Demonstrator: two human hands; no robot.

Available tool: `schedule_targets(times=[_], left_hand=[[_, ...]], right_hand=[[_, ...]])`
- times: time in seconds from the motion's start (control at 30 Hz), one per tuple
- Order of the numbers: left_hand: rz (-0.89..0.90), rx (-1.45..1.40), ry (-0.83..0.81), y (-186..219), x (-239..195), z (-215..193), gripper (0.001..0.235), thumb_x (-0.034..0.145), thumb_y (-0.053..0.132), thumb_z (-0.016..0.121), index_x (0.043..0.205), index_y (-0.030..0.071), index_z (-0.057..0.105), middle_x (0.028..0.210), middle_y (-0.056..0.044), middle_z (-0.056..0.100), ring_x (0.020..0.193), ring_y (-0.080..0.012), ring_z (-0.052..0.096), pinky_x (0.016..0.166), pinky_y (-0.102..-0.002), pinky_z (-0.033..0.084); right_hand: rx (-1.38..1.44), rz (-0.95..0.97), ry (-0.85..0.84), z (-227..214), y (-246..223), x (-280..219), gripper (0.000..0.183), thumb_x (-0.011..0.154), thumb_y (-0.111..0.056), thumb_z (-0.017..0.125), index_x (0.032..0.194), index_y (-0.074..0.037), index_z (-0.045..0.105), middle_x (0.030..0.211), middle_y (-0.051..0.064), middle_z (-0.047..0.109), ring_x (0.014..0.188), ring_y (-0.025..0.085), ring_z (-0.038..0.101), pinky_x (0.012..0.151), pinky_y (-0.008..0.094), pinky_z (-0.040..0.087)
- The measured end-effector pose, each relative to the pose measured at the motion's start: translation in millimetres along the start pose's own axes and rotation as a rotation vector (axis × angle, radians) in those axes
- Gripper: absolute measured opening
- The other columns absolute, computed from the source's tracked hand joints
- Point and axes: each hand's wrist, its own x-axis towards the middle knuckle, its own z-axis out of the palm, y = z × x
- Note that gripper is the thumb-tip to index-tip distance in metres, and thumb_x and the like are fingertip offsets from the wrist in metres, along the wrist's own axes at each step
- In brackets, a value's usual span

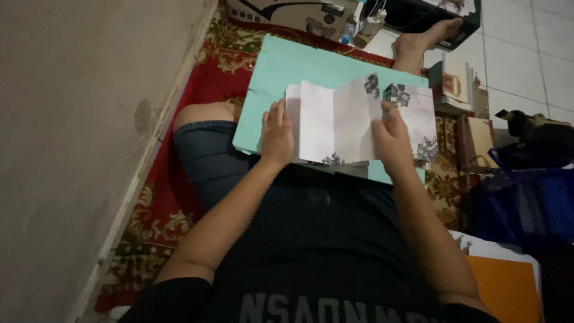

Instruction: The person presses and flattens folded paper invitations on a board.

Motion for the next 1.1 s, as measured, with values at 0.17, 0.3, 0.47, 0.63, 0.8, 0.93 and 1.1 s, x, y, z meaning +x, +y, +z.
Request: schedule_targets(times=[0.17, 0.3, 0.47, 0.63, 0.8, 0.93, 1.1], left_hand=[[-0.014, 0.036, -0.011, 15.9, -1.8, -12.3, 0.055, 0.11, 0.029, 0.038, 0.152, -0.005, 0.034, 0.157, -0.032, 0.035, 0.15, -0.0459, 0.027, 0.124, -0.054, 0.008], [-0.058, 0.112, -0.141, 28.1, -2.2, -22.1, 0.069, 0.097, 0.038, 0.059, 0.151, 0.001, 0.038, 0.162, -0.031, 0.028, 0.154, -0.044, 0.018, 0.125, -0.055, 0.004], [-0.063, 0.162, -0.18, 28.2, 1.7, -21.0, 0.07, 0.096, 0.037, 0.058, 0.152, 0.001, 0.038, 0.164, -0.029, 0.022, 0.155, -0.043, 0.014, 0.125, -0.056, 0.002], [-0.054, 0.236, -0.202, 30.4, 0.4, -19.2, 0.068, 0.097, 0.037, 0.056, 0.152, 0.001, 0.038, 0.164, -0.03, 0.02, 0.155, -0.0435, 0.013, 0.124, -0.056, 0.002], [-0.051, 0.235, -0.222, 38.9, 0.3, -26.7, 0.067, 0.099, 0.038, 0.052, 0.153, 0.001, 0.038, 0.165, -0.03, 0.019, 0.155, -0.0435, 0.014, 0.123, -0.058, 0.003], [-0.038, 0.262, -0.207, 47.3, -2.6, -29.5, 0.069, 0.098, 0.041, 0.054, 0.153, 0.001, 0.039, 0.164, -0.031, 0.021, 0.154, -0.0449, 0.016, 0.122, -0.06, 0.004], [0.004, 0.389, -0.164, 53.8, -3.2, -31.6, 0.072, 0.097, 0.049, 0.053, 0.153, 0.004, 0.043, 0.16, -0.033, 0.028, 0.152, -0.0468, 0.021, 0.12, -0.062, 0.01]], right_hand=[[-0.032, 0.101, -0.008, 15.1, 20.6, -5.2, 0.054, 0.103, -0.005, 0.048, 0.156, -0.002, 0.04, 0.103, 0.015, 0.067, 0.087, 0.02, 0.064, 0.077, 0.033, 0.055], [-0.126, 0.094, -0.042, 14.5, 30.3, -4.0, 0.055, 0.105, -0.006, 0.048, 0.158, -0.003, 0.036, 0.102, 0.02, 0.069, 0.085, 0.021, 0.065, 0.072, 0.036, 0.054], [-0.265, 0.063, -0.025, 3.5, 69.5, 7.0, 0.057, 0.103, -0.006, 0.049, 0.159, -0.007, 0.04, 0.09, 0.016, 0.069, 0.078, 0.022, 0.064, 0.069, 0.037, 0.05], [-0.395, 0.07, 0.022, 8.6, 67.0, 4.4, 0.055, 0.102, -0.008, 0.051, 0.157, -0.008, 0.044, 0.083, 0.017, 0.069, 0.076, 0.026, 0.064, 0.069, 0.041, 0.047], [-0.43, 0.108, 0.058, 10.4, 76.2, 4.6, 0.059, 0.099, -0.006, 0.054, 0.157, -0.011, 0.043, 0.103, 0.026, 0.072, 0.096, 0.039, 0.069, 0.084, 0.049, 0.051], [-0.541, 0.143, 0.077, 22.8, 43.6, -4.2, 0.064, 0.095, -0.013, 0.056, 0.157, -0.015, 0.041, 0.11, 0.021, 0.072, 0.109, 0.04, 0.067, 0.091, 0.052, 0.051], [-1.271, -0.589, -0.052, 41.9, 27.4, -10.6, 0.039, 0.076, -0.014, 0.076, 0.115, -0.009, 0.075, 0.095, 0.018, 0.068, 0.112, 0.043, 0.067, 0.072, 0.049, 0.059]])
